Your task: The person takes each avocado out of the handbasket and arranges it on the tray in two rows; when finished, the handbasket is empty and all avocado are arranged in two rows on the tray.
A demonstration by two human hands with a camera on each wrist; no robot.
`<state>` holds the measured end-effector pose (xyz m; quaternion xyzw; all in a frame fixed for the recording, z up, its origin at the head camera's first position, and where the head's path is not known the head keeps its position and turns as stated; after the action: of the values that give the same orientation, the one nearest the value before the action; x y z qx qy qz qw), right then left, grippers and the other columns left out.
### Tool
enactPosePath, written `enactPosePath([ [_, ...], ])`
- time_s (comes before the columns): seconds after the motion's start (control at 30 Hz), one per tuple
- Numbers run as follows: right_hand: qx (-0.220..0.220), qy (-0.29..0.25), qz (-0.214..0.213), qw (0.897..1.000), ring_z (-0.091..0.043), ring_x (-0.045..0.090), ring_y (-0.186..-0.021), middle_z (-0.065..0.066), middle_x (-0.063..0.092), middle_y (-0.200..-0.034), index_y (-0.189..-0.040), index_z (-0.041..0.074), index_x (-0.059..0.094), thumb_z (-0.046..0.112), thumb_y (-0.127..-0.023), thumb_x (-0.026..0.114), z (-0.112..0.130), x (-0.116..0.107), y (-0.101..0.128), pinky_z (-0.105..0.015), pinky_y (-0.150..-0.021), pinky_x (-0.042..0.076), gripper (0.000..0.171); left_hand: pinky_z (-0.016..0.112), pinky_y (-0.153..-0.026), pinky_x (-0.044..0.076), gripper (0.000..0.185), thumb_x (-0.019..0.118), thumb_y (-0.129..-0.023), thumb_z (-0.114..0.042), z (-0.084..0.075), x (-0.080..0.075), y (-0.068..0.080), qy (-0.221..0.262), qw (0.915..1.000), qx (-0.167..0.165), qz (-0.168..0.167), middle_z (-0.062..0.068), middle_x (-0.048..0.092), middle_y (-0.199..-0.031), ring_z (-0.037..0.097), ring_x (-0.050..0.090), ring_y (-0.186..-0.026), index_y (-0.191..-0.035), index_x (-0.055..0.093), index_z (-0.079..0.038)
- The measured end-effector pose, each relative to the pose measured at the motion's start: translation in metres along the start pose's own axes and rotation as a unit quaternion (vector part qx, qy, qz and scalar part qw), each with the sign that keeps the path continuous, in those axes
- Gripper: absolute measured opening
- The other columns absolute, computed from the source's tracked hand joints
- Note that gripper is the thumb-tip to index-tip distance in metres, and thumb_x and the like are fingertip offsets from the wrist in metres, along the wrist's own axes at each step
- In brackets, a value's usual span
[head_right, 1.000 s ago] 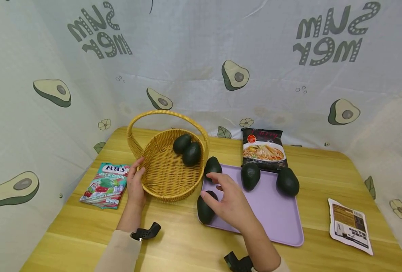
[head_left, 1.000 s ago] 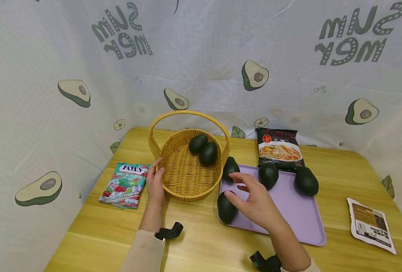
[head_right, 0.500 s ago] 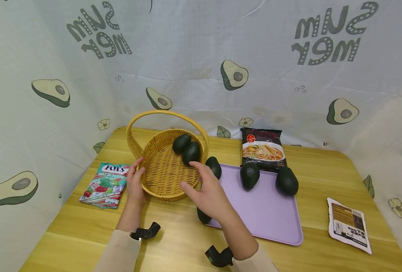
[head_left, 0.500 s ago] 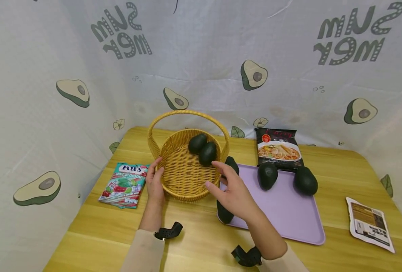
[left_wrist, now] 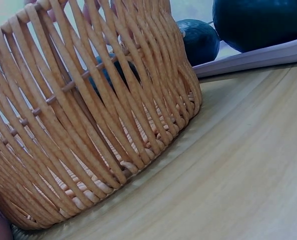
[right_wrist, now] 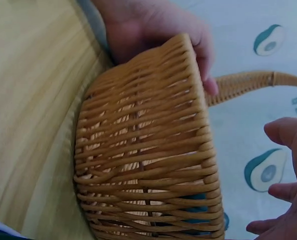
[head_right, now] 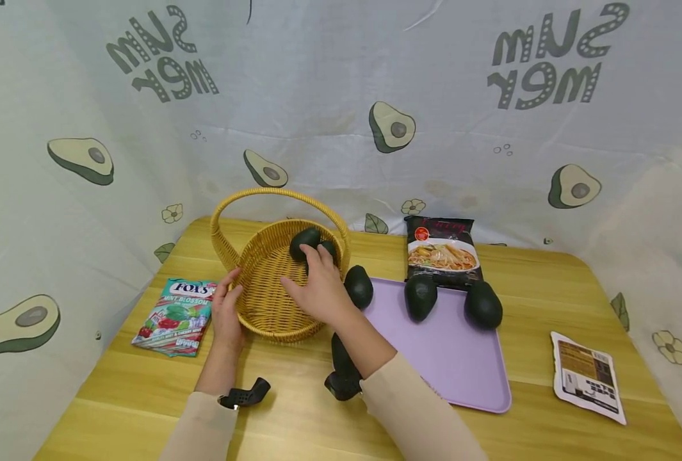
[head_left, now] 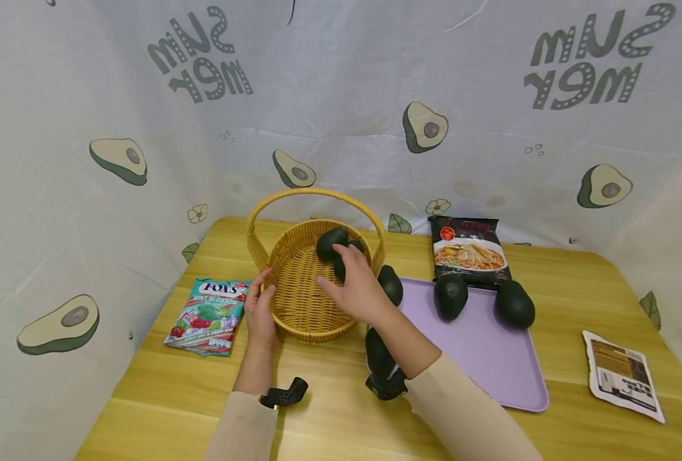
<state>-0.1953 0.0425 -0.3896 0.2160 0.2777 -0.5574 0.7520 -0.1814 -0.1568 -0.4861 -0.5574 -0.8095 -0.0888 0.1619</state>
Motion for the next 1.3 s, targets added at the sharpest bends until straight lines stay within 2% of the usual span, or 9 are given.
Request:
enactPosePath([
  [0.17,0.022,0.016,0.0,1.0,-0.046,0.022,-0.154,-0.022,0.008,-0.17,-0.163,0.017,0.022,0.048,-0.098,0.063,-0.004,0.004,-0.02,-0.067,-0.116,0.032,0.082,0.03,-0.108,0.042,0.038,0.044,-0.104,-0.006,-0.001,-0.001,0.0,-0.003,1.0,-0.006,0.001,0.005,0.051,-0.144,0.029,0.043,-0.137,-0.14,0.056,-0.002],
  [0.27,0.042,0.003,0.0,0.999,-0.047,0.018,-0.155,-0.022,0.003,-0.171,-0.164,0.017,0.021,0.048,-0.098,0.063,-0.007,0.004,-0.028,-0.068,-0.117,0.03,0.084,0.03,-0.109,0.041,0.038,0.044,-0.104,-0.007,-0.001,-0.001,-0.001,-0.01,0.9999,-0.011,0.0,0.007,0.05,-0.146,0.027,0.044,-0.137,-0.14,0.056,-0.003],
  [0.33,0.053,-0.013,0.002,0.998,-0.048,0.02,-0.154,-0.022,0.001,-0.171,-0.164,0.016,0.019,0.047,-0.098,0.064,-0.009,0.004,-0.031,-0.067,-0.116,0.032,0.086,0.029,-0.109,0.04,0.039,0.044,-0.104,-0.007,0.0,-0.001,0.0,-0.014,0.9998,-0.014,-0.002,0.008,0.049,-0.148,0.026,0.043,-0.137,-0.14,0.056,-0.003],
  [0.57,0.069,-0.035,0.037,0.996,-0.044,0.031,-0.151,-0.021,0.02,-0.168,-0.164,0.014,0.019,0.048,-0.097,0.065,-0.015,0.008,-0.035,-0.061,-0.116,0.036,0.089,0.031,-0.11,0.039,0.039,0.043,-0.104,-0.007,0.0,-0.002,0.0,-0.015,0.9999,-0.009,0.0,0.01,0.048,-0.15,0.026,0.043,-0.137,-0.141,0.054,-0.002],
  [0.73,0.056,-0.031,0.057,0.996,-0.042,0.037,-0.148,-0.022,0.032,-0.163,-0.162,0.012,0.027,0.046,-0.096,0.068,-0.016,0.011,-0.036,-0.06,-0.115,0.038,0.085,0.03,-0.11,0.04,0.039,0.044,-0.104,-0.007,0.0,-0.001,0.0,-0.01,0.9999,-0.005,0.003,0.009,0.048,-0.149,0.026,0.043,-0.137,-0.141,0.054,-0.001],
  [0.87,0.024,-0.036,0.093,0.995,-0.039,0.044,-0.144,-0.018,0.045,-0.156,-0.158,0.01,0.036,0.039,-0.095,0.071,-0.016,0.014,-0.035,-0.056,-0.114,0.04,0.079,0.031,-0.11,0.041,0.04,0.043,-0.104,-0.007,0.0,-0.001,0.0,-0.005,1.0,-0.002,0.006,0.01,0.047,-0.149,0.03,0.042,-0.138,-0.141,0.053,0.001],
  [1.03,-0.018,-0.023,0.137,0.99,-0.036,0.046,-0.142,-0.016,0.048,-0.154,-0.153,0.008,0.045,0.031,-0.092,0.076,-0.016,0.017,-0.034,-0.053,-0.115,0.041,0.072,0.032,-0.11,0.041,0.04,0.044,-0.104,-0.008,0.0,-0.001,-0.001,-0.001,0.9999,0.0,0.012,0.01,0.046,-0.151,0.031,0.04,-0.14,-0.142,0.052,0.002],
  [1.3,-0.046,0.041,0.15,0.987,-0.034,0.05,-0.139,-0.014,0.052,-0.151,-0.147,0.012,0.055,0.031,-0.087,0.081,-0.02,0.023,-0.036,-0.051,-0.113,0.043,0.068,0.032,-0.111,0.04,0.04,0.044,-0.104,-0.009,0.001,-0.001,-0.001,0.003,0.9999,-0.005,0.012,0.007,0.046,-0.15,0.026,0.041,-0.14,-0.142,0.053,0.001],
])
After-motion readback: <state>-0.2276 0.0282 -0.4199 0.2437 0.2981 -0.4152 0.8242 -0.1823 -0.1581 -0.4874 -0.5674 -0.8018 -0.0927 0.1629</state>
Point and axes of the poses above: each hand's wrist, its own y-axis away from the middle knuckle, its own x-axis out of the palm, z = x × y, the point moved 2 cm from there along -y, towards the middle knuckle
